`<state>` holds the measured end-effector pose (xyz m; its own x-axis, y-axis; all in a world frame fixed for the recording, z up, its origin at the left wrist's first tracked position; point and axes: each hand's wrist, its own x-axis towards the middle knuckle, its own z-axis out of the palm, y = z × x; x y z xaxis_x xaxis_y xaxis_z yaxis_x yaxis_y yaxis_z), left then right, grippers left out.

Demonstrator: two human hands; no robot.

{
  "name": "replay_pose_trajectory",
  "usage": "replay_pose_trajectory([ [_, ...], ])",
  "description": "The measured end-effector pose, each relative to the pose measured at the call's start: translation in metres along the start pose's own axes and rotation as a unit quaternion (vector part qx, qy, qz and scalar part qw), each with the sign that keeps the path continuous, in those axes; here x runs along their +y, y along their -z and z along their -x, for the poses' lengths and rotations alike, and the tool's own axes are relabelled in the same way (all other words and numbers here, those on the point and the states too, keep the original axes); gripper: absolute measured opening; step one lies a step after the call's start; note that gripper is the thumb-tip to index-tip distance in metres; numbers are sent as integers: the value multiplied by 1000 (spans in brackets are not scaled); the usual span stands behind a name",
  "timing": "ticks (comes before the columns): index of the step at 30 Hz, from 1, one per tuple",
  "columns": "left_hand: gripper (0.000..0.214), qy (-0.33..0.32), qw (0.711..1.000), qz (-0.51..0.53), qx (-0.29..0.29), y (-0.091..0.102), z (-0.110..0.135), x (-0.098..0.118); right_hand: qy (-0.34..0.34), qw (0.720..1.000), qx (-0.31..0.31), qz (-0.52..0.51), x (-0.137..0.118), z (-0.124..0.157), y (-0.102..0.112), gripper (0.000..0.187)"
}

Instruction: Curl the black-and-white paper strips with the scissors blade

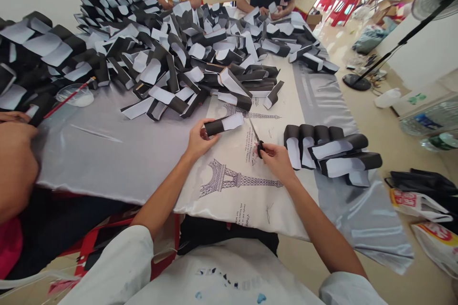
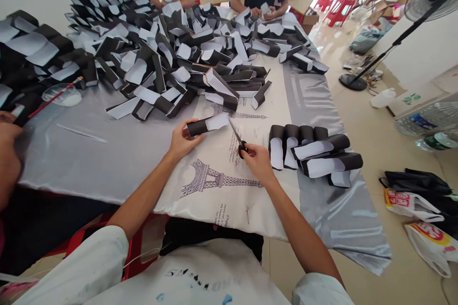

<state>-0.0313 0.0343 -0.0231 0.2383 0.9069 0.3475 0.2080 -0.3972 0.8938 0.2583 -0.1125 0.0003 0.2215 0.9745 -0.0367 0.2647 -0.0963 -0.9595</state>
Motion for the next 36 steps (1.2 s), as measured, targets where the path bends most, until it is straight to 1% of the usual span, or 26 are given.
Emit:
replay_pose_trajectory([
  [2, 71, -2, 1000, 8, -6, 0, 0, -2, -43, 992, -1, -116, -4, 1, -3, 43],
  [3, 73, -5, 1000, 12, -5, -1, -1, -3, -55, 986, -1, -155, -7, 2, -4, 46],
  [4, 72, -7, 1000, 15, -3, -1, -1, -4, -63, 981, -7, -182, -9, 2, -5, 47],
  [6, 66, -3, 1000, 23, 4, -1, -2, -5, -70, 977, -28, -199, -12, 4, -5, 47],
  [9, 55, 17, 999, 37, 10, -1, -3, -8, -69, 986, -29, -147, -10, 4, -5, 42],
  [12, 54, 21, 999, 44, 23, -1, -3, -9, -64, 995, -13, -72, -3, 3, -7, 40],
  [15, 56, 10, 995, 97, 23, -2, -3, -9, -45, 998, -23, -27, 2, 4, -11, 37],
  [20, 66, 29, 971, 233, -35, -3, -3, -6, -6, 1000, -10, 28, 2, 6, -16, 44],
  [22, 64, 42, 963, 260, -49, -3, -4, -5, 12, 999, -3, 52, 1, 6, -17, 38],
  [25, 61, 62, 956, 282, -59, -2, -5, 0, 48, 995, 20, 83, 3, 4, -17, 29],
  [28, 63, 76, 950, 295, -68, -2, -5, 4, 92, 987, 50, 119, 5, 2, -15, 26],
  [31, 62, 85, 947, 302, -70, -2, -5, 5, 122, 982, 53, 136, 6, 1, -14, 24],
  [34, 58, 95, 943, 311, -64, -3, -5, 4, 132, 980, 47, 145, 6, 0, -13, 20],
  [36, 58, 104, 940, 318, -65, -2, -5, 2, 121, 980, 47, 151, 6, 0, -14, 19],
])
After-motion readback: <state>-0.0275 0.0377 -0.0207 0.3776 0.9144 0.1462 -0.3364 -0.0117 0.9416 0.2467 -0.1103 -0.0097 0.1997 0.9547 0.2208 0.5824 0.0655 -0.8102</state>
